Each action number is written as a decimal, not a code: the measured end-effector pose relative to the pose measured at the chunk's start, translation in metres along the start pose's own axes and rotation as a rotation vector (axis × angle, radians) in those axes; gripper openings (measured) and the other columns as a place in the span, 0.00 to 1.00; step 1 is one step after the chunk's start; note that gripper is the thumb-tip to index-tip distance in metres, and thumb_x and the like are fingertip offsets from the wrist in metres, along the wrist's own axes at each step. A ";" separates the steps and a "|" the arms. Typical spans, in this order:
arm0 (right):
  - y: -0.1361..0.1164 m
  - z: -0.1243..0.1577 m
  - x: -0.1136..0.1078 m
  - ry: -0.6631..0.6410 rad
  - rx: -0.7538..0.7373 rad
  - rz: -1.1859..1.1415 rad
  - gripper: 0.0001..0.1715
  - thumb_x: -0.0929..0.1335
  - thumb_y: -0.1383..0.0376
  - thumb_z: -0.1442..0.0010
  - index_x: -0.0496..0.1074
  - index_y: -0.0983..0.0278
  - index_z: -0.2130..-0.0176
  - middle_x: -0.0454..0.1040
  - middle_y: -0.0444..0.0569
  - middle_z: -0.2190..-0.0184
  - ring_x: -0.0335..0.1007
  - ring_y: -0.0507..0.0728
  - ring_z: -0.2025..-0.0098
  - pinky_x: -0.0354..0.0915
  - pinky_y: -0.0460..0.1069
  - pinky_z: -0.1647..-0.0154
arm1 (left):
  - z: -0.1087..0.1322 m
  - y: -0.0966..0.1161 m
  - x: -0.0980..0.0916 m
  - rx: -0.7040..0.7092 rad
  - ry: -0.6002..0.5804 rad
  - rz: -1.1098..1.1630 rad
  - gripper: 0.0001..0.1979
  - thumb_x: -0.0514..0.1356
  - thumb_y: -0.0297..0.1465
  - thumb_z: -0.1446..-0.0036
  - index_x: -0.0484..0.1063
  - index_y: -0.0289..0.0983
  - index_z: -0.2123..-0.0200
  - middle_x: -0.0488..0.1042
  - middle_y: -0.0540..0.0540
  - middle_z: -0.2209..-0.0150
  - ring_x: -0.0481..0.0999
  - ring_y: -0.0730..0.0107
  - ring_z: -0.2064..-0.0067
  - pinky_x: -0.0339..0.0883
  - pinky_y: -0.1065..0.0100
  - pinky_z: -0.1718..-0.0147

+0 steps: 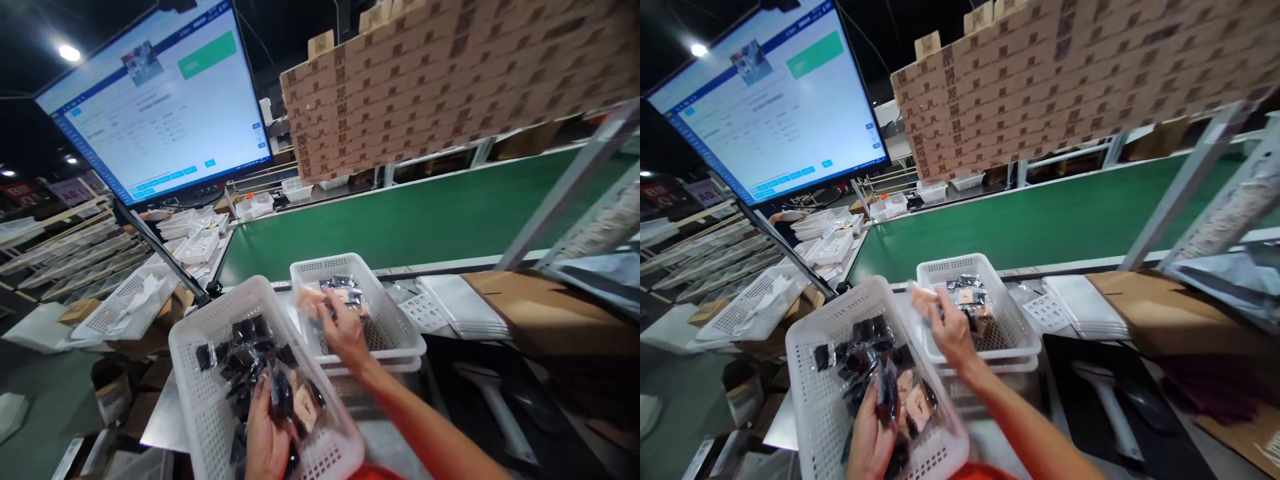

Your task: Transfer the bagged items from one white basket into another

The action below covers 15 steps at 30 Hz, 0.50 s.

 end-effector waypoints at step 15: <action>0.079 -0.016 0.003 -0.256 0.355 -0.111 0.41 0.70 0.35 0.52 0.81 0.66 0.57 0.82 0.61 0.60 0.79 0.74 0.57 0.77 0.64 0.54 | -0.028 0.078 0.074 0.771 -0.271 -1.312 0.45 0.74 0.42 0.51 0.68 0.39 0.31 0.60 0.32 0.27 0.56 0.39 0.26 0.48 0.39 0.28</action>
Point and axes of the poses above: each hand's wrist, its own z-axis away from the middle knuckle, its own x-axis out of the palm, y = z × x, the point moved 10 cm from there along -z, towards the middle knuckle
